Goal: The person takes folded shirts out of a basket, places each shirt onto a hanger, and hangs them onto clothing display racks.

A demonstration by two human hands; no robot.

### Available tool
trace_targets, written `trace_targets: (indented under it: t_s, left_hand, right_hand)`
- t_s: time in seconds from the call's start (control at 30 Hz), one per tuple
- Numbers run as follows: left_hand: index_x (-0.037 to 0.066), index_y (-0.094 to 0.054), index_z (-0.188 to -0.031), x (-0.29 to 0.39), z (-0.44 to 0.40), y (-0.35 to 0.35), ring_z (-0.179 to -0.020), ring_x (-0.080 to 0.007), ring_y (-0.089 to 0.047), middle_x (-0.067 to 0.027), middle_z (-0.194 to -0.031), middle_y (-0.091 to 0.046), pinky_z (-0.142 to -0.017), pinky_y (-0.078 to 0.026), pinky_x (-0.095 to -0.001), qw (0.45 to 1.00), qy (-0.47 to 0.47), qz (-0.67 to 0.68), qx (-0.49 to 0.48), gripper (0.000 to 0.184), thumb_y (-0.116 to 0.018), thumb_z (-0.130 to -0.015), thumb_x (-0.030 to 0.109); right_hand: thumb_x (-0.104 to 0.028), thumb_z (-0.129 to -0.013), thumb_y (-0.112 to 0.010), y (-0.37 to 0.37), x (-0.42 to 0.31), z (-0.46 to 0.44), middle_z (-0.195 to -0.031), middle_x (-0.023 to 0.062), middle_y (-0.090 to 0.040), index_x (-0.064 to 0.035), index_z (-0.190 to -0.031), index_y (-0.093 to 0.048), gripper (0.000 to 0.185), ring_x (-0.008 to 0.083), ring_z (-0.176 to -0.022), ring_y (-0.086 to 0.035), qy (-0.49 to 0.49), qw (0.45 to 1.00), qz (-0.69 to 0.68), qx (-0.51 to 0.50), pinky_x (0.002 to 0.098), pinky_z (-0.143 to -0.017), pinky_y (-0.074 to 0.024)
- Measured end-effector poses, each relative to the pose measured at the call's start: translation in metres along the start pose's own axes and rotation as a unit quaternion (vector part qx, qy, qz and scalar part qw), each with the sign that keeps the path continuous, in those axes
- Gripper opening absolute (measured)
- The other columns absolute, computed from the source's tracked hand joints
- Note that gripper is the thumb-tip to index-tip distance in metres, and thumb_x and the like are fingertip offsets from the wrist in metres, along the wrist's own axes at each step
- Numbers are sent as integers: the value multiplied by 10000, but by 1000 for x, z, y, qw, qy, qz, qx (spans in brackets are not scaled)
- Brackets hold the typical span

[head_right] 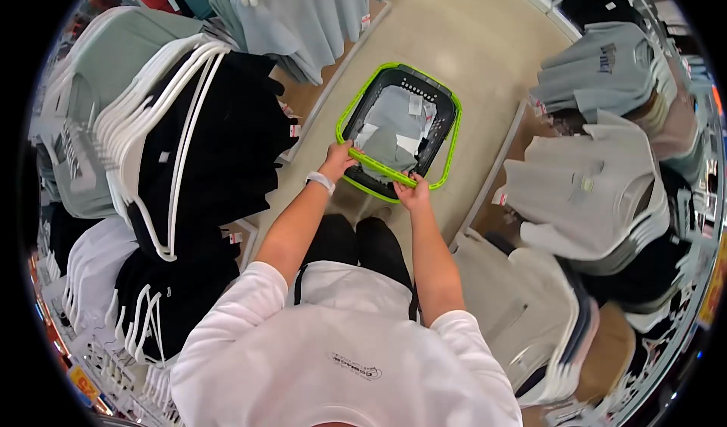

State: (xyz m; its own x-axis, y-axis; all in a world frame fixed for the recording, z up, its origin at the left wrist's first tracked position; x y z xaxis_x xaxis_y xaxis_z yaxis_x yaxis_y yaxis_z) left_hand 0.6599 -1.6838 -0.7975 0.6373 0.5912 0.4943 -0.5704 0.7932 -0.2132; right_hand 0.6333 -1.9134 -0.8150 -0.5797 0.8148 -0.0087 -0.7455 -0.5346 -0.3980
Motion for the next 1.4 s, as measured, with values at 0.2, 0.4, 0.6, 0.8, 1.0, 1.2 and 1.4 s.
trace_targets:
  t_s: [0.2, 0.4, 0.6, 0.8, 1.0, 1.2, 1.4]
  left_hand:
    - [29, -461, -999, 64, -41, -82, -856, -250, -608, -102, -914, -571, -750, -523, -429, 999, -47, 21, -5, 151, -486, -857, 74]
    - [76, -410, -1056, 114, -107, -136, -908, -266, -591, -123, -969, -544, -778, -503, -444, 999, -32, -7, -14, 236, -506, -843, 41]
    - [38, -247, -1298, 160, -158, -189, -895, -303, -599, -159, -979, -541, -809, -494, -448, 1000, -7, -9, -19, 511, -484, -846, 20]
    - [35, -454, -992, 163, -213, -208, -774, -238, -627, -113, -882, -580, -663, -532, -378, 996, -28, 23, 87, 209, -533, -799, 15]
    - [25, -488, -946, 156, -270, -240, -745, -203, -623, -96, -824, -593, -613, -535, -346, 979, -42, 51, 192, 131, -523, -819, 30]
    - [13, -525, -1043, 171, -324, -248, -804, -219, -630, -104, -904, -610, -586, -542, -334, 942, 0, -185, 279, 279, -547, -777, 91]
    - [-22, -593, -896, 156, -392, -235, -606, -227, -645, -151, -762, -642, -455, -496, -308, 929, 54, -255, 262, 235, -508, -724, 114]
  right_hand:
    - [-138, -878, -436, -69, -80, -44, -909, 155, -571, 11, -957, -482, 175, 310, -911, -578, -3, 998, -20, 61, 485, -915, -450]
    - [-196, -863, -479, -102, -156, -95, -949, 180, -542, 6, -1031, -448, 265, 316, -870, -588, 73, 978, 132, 146, 468, -780, -525]
    - [-200, -824, -492, -148, -252, -113, -958, 171, -516, -23, -1080, -410, 322, 319, -777, -601, 102, 912, 341, 202, 418, -622, -536]
    - [-211, -825, -453, -177, -329, -171, -778, 166, -586, 5, -993, -488, 276, 281, -585, -610, 42, 762, 594, 253, 386, -488, -500]
    - [-190, -822, -426, -210, -378, -232, -600, 139, -583, 53, -864, -534, 269, 233, -476, -593, 8, 731, 656, 185, 351, -409, -468]
    - [-242, -837, -456, -218, -403, -281, -566, 129, -588, 45, -760, -568, 318, 217, -451, -585, -16, 687, 703, 182, 331, -407, -465]
    - [-301, -860, -476, -233, -419, -322, -543, 135, -585, 62, -695, -568, 409, 221, -453, -596, 44, 593, 781, 190, 334, -406, -468]
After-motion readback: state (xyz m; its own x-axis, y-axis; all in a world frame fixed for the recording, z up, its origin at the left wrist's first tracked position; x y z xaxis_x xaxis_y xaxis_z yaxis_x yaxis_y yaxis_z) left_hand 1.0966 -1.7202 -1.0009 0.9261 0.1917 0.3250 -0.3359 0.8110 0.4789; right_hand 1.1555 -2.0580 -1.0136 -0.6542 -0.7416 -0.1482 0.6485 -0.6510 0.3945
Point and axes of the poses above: each hand's wrist, its own z-axis away from the middle knuckle, its own y-axis out of the back of the hand, x = y × z, the point moved 7 cm from there along -z, towards the middle knuckle
